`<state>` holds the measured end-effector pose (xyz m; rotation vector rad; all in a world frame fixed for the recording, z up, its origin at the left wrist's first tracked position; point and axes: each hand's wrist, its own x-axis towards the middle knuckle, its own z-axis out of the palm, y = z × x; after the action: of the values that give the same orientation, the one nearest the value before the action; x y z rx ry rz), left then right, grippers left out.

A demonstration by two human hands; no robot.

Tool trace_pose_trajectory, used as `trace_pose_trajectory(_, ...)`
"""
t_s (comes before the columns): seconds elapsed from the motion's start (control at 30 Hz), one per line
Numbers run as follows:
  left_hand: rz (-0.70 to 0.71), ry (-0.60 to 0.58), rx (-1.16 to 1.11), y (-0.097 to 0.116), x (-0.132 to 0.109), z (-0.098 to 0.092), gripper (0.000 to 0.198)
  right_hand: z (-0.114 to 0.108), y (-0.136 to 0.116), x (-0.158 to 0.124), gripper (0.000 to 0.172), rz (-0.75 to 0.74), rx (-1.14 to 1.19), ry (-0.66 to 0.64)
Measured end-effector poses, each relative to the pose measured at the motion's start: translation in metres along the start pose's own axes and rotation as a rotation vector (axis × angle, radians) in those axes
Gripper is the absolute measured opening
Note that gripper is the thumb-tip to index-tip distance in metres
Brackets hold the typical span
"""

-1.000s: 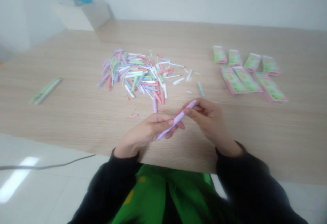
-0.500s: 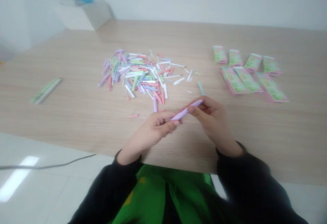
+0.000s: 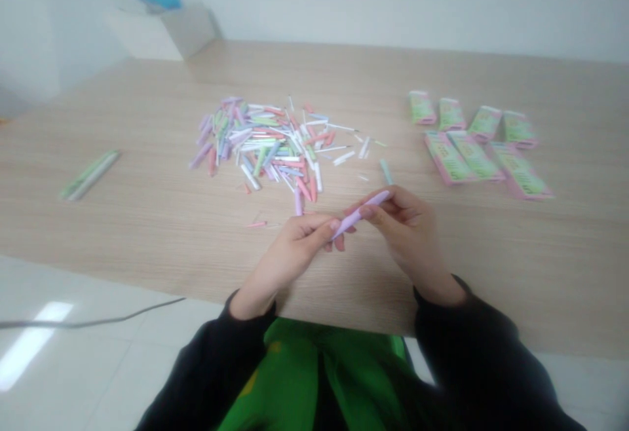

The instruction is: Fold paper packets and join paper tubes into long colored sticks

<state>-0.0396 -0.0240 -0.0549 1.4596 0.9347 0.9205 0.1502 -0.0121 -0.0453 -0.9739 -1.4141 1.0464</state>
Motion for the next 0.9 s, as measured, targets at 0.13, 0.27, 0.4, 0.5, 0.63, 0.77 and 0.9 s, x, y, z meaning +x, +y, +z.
trace_pose_trajectory(0.13, -0.063, 0.025, -0.083, -0.002, -0.001, 0.001, 0.035, -0.001, -0.001, -0.001, 0.024, 0.000, -0.012, -0.004)
trace_pose_trajectory(0.27, -0.251, -0.311, -0.442, -0.011, -0.006, 0.000, 0.043, -0.002, -0.001, -0.002, 0.020, 0.018, 0.025, -0.073)
trace_pose_trajectory(0.4, -0.196, -0.336, -0.483, -0.014, -0.007, 0.004, 0.040, 0.001, -0.001, -0.001, 0.017, 0.033, 0.099, -0.122)
trace_pose_trajectory(0.5, -0.092, -0.121, -0.210, -0.010, -0.005, 0.014, 0.034, 0.004, -0.002, -0.001, 0.024, 0.025, 0.077, -0.079)
trace_pose_trajectory(0.63, 0.027, 0.073, 0.109, 0.000, -0.006, 0.021, 0.031, 0.007, -0.001, 0.000, 0.031, 0.039, 0.024, 0.011)
trace_pose_trajectory(0.77, 0.053, -0.112, -0.147, 0.006, -0.015, 0.005, 0.047, 0.006, 0.010, 0.005, 0.032, 0.084, 0.183, 0.089)
trace_pose_trajectory(0.9, 0.188, -0.327, -0.422, 0.002, -0.027, -0.009, 0.051, 0.001, 0.018, 0.009, 0.029, 0.238, 0.470, 0.106)
